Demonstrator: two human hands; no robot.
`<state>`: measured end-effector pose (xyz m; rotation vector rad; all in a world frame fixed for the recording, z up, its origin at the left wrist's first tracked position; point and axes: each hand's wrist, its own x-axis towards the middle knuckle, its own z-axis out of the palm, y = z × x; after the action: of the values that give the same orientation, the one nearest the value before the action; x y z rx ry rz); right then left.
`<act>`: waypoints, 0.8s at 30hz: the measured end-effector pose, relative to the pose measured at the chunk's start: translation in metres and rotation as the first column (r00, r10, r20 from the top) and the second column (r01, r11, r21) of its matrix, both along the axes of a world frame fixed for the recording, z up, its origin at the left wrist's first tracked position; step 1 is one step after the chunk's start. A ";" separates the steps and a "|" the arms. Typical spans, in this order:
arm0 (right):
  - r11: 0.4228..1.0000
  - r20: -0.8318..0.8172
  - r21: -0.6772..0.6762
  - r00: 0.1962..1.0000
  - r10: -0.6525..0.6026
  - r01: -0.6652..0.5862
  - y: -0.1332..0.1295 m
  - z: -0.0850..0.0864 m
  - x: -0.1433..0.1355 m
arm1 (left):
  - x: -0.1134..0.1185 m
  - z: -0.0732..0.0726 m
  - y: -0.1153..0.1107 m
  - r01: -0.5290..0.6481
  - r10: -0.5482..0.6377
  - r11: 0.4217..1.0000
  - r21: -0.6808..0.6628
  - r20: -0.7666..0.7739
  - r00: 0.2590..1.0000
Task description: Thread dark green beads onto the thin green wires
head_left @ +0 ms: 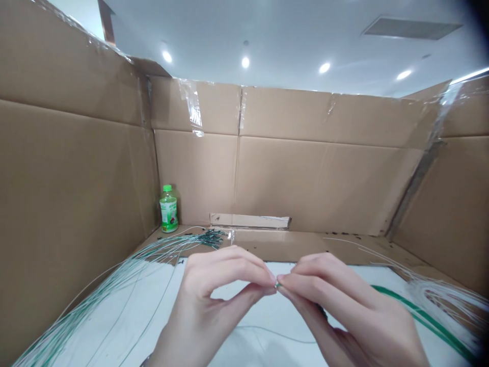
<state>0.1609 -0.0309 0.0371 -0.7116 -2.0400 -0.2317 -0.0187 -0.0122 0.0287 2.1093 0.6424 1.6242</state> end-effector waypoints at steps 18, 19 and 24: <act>1.000 -0.081 -0.024 0.997 -0.003 0.001 0.003 -0.001 -0.009 | 0.001 -0.007 -0.002 -0.166 0.156 0.963 0.213 0.062 0.986; 0.999 -0.075 -0.044 0.997 0.011 -0.015 0.003 -0.001 -0.009 | 0.000 -0.007 -0.003 -0.174 0.168 0.953 0.249 0.045 0.985; 0.981 -0.169 -0.116 0.976 0.138 -0.158 0.006 0.000 -0.008 | -0.003 -0.004 -0.006 -0.152 0.160 0.944 0.293 -0.001 0.987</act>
<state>0.1527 -0.0246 0.0372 -0.6314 -1.9551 0.0430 -0.0220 -0.0180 0.0251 2.3403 0.6235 1.8821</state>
